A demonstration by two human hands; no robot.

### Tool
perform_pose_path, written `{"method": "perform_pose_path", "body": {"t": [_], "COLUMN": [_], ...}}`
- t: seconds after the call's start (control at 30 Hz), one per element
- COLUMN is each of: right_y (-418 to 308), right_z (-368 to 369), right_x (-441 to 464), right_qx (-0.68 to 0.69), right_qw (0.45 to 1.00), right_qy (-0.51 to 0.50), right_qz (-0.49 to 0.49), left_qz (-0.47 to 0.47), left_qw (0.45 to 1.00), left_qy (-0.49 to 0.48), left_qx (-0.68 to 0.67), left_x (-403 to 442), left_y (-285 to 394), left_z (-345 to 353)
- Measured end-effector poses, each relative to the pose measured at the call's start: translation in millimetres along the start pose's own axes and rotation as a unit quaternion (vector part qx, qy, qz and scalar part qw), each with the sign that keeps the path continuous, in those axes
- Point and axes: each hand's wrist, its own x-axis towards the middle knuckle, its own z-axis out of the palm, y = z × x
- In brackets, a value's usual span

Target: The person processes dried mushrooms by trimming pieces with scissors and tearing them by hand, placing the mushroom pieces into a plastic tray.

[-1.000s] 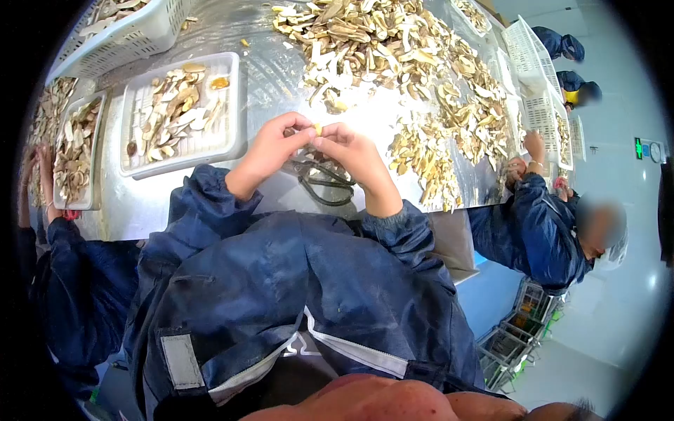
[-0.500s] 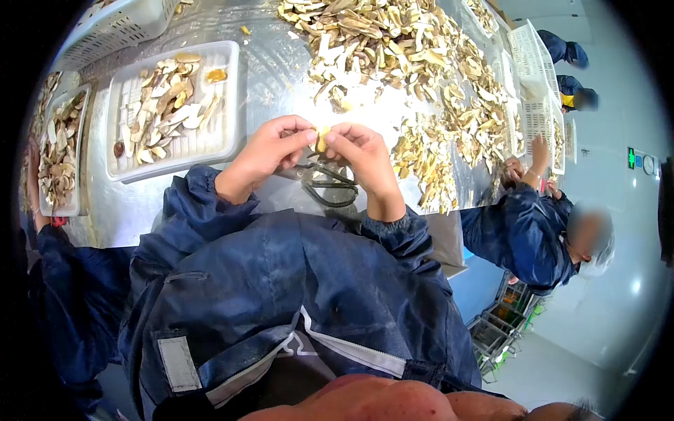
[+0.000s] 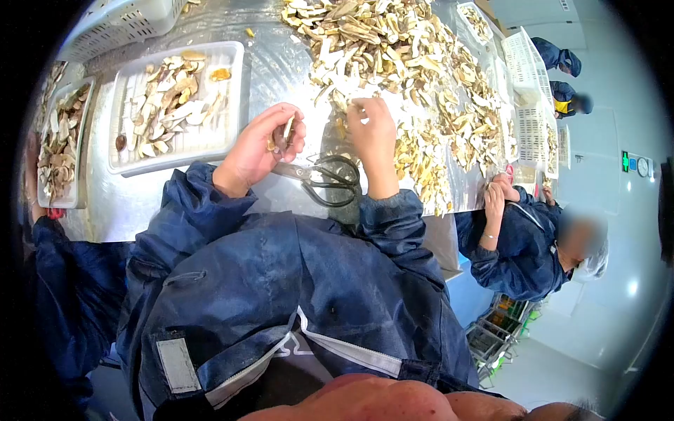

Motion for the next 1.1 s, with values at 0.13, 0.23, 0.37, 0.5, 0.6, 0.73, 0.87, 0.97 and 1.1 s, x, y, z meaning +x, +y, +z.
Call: {"method": "perform_pose_path", "body": {"t": [0.13,0.23,0.37,0.5,0.6,0.73,0.87,0.97,1.1], "right_y": [-7,-27,-46,-52,-53,-46,-29,-15,-5], "right_z": [-29,-44,-39,-33,-34,-32,-45,-51,-29], "right_x": [-9,-17,-24,-24,-25,-27,-21,-17,-9], "right_qx": [0.138,0.381,0.496,0.492,0.507,0.533,0.392,0.038,0.112], "right_qw": [0.981,0.881,0.804,0.807,0.794,0.777,0.878,0.997,0.986], "right_qy": [-0.029,-0.110,-0.177,-0.193,-0.197,-0.195,-0.146,-0.032,-0.053], "right_qz": [0.135,0.257,0.276,0.265,0.270,0.272,0.231,0.067,0.113], "left_qz": [-0.005,-0.020,-0.048,-0.061,-0.059,-0.060,-0.025,0.061,0.235], "left_qw": [0.999,0.999,0.995,0.992,0.992,0.993,0.996,0.988,0.934], "left_qy": [-0.007,0.005,-0.013,-0.047,-0.049,-0.048,0.007,0.084,0.157], "left_qx": [0.035,0.043,0.085,0.097,0.095,0.089,0.083,0.112,0.219], "left_x": [2,-1,-3,-1,-1,-1,-1,-10,-27], "left_y": [-3,-1,-3,-7,-8,-7,-4,4,41], "left_z": [0,8,13,4,3,5,5,9,5]}}
